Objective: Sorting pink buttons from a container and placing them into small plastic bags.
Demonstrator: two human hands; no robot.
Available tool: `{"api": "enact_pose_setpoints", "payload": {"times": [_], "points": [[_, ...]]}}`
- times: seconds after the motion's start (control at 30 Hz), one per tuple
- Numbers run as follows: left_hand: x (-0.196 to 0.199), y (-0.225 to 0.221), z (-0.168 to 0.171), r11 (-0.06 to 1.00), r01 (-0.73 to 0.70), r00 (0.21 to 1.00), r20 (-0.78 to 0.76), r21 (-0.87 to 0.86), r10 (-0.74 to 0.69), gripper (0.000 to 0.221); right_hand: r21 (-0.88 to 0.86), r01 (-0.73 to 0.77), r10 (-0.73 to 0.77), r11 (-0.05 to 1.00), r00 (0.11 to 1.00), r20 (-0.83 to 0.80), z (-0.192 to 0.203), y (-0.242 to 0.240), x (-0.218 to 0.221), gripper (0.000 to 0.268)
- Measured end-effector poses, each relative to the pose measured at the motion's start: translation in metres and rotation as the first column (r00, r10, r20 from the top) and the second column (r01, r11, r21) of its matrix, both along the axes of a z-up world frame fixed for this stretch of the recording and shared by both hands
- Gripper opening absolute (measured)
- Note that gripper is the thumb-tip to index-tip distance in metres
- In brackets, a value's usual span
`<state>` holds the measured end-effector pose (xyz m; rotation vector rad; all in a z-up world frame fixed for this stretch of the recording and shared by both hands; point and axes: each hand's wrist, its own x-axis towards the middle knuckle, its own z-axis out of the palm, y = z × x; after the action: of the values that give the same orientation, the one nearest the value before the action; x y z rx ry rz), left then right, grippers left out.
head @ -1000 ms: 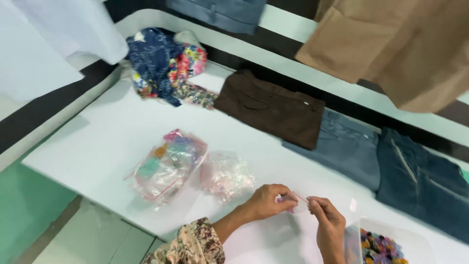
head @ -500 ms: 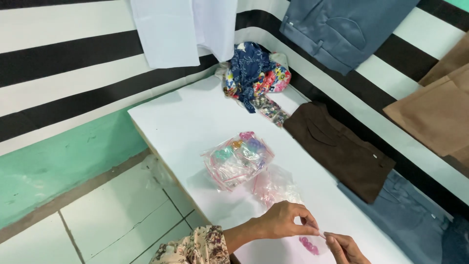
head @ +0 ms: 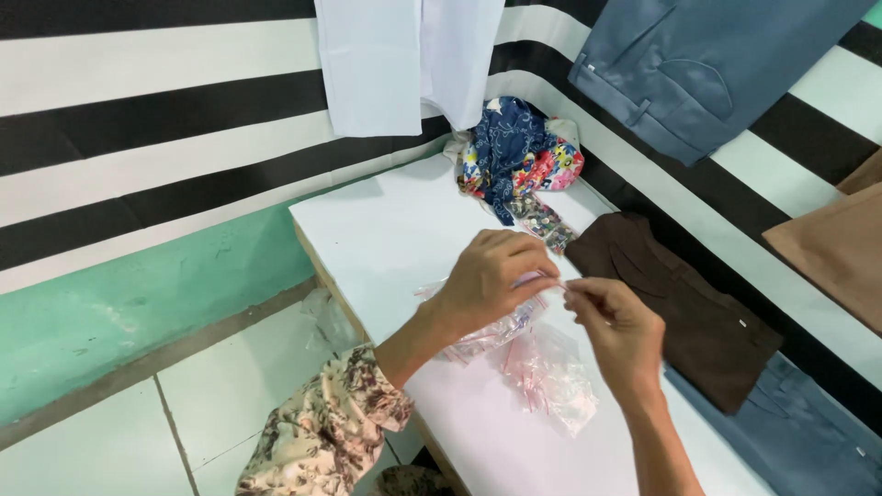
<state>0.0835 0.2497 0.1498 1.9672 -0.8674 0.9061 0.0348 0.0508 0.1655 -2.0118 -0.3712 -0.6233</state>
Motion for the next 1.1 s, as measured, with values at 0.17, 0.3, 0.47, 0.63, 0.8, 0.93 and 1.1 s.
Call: {"api": "enact_pose_setpoints", "payload": {"times": [0.17,0.3,0.47,0.63,0.8,0.93,1.1], "points": [[0.001,0.04,-0.084,0.973,-0.12,0.99,-0.049,0.197,0.132,0.011,-0.174,-0.085,0.092,0.981,0.995,0.034,-0.057,0.031,0.009,0.015],[-0.024,0.052,-0.111,0.959,-0.056,0.977,-0.182,0.279,0.11,0.008,-0.425,-0.162,0.201,0.891,0.978,0.048,-0.116,0.016,0.013,0.014],[-0.032,0.052,-0.101,0.955,-0.102,0.987,-0.09,0.278,0.132,0.011,-0.458,-0.166,0.223,0.873,0.972,0.073,-0.107,0.016,0.002,0.019],[-0.043,0.047,-0.083,0.954,-0.103,0.99,-0.067,0.282,0.126,0.012,-0.496,-0.154,0.189,0.854,0.982,0.02,-0.091,0.009,-0.022,0.03],[-0.063,0.013,-0.05,0.974,-0.033,0.999,0.002,0.226,0.033,0.009,-0.411,-0.081,0.078,0.908,0.997,-0.025,-0.073,-0.021,-0.07,0.029],[-0.081,-0.06,-0.033,0.951,0.237,0.971,-0.019,0.2,-0.238,0.009,-0.387,0.079,-0.129,0.919,0.986,-0.106,-0.061,-0.07,-0.129,0.03],[-0.116,-0.158,-0.031,0.737,0.639,0.765,-0.079,0.22,-0.639,0.006,-0.38,0.36,-0.431,0.852,0.894,-0.12,-0.053,-0.13,-0.223,0.026]]}}
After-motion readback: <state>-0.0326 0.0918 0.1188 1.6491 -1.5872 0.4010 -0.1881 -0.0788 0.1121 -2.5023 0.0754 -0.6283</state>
